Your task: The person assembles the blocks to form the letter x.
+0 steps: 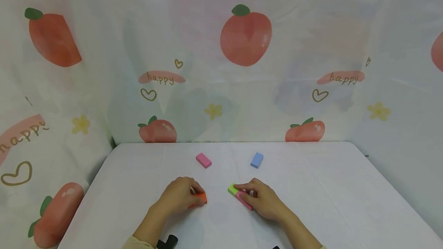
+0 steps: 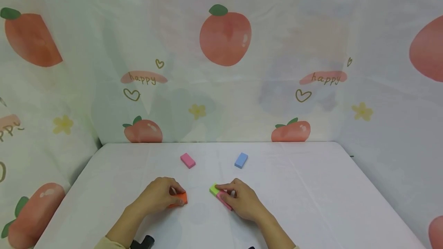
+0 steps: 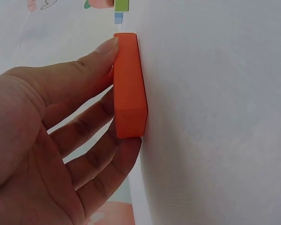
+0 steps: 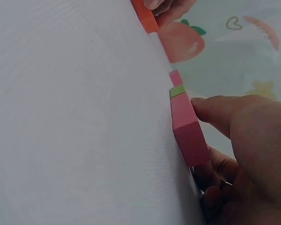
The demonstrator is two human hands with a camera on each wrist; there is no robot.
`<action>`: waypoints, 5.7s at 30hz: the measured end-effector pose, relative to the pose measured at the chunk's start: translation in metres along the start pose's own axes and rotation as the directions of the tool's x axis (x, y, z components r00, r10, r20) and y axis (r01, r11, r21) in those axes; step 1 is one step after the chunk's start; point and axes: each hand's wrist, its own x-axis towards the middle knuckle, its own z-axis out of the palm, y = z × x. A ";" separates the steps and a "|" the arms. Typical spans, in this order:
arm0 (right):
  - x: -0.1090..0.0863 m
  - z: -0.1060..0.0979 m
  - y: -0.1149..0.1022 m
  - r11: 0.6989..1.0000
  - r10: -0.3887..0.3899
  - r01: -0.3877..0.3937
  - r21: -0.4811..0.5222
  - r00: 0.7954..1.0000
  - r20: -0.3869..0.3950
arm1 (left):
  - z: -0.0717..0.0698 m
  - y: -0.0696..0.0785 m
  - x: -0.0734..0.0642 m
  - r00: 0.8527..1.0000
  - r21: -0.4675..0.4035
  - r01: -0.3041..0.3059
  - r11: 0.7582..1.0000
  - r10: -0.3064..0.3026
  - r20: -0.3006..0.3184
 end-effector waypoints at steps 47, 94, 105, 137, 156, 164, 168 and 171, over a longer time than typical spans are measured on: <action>0.000 0.000 0.001 1.000 -0.003 0.003 0.021 1.000 0.000 | 0.003 0.001 -0.001 1.000 -0.028 -0.008 1.000 0.007 -0.023; 0.001 0.002 0.003 0.999 0.023 -0.024 0.040 0.999 0.031 | 0.011 0.000 0.001 0.996 -0.047 -0.046 0.998 0.042 -0.075; 0.002 0.002 0.004 0.998 0.032 -0.034 0.057 0.999 0.042 | 0.014 0.000 0.002 0.996 -0.056 -0.022 0.998 0.017 -0.082; 0.003 0.002 0.003 0.999 0.030 -0.031 0.038 0.999 0.019 | 0.017 0.001 0.006 0.995 -0.037 -0.029 0.999 0.025 -0.102; 0.007 0.001 0.000 1.000 0.019 -0.019 0.013 1.000 0.009 | 0.014 0.003 0.005 0.993 -0.079 -0.010 0.997 0.001 -0.115; 0.006 0.002 0.001 0.999 0.035 -0.035 0.013 0.999 0.012 | 0.018 0.002 0.005 0.993 -0.111 -0.012 0.994 -0.001 -0.115; 0.006 0.002 0.002 0.999 0.042 -0.043 0.021 0.999 0.016 | 0.019 0.001 0.005 0.994 -0.117 -0.011 0.993 -0.002 -0.112; 0.006 0.003 0.002 0.999 0.043 -0.043 0.019 0.999 0.018 | 0.020 0.000 0.005 0.994 -0.118 -0.010 0.993 -0.003 -0.111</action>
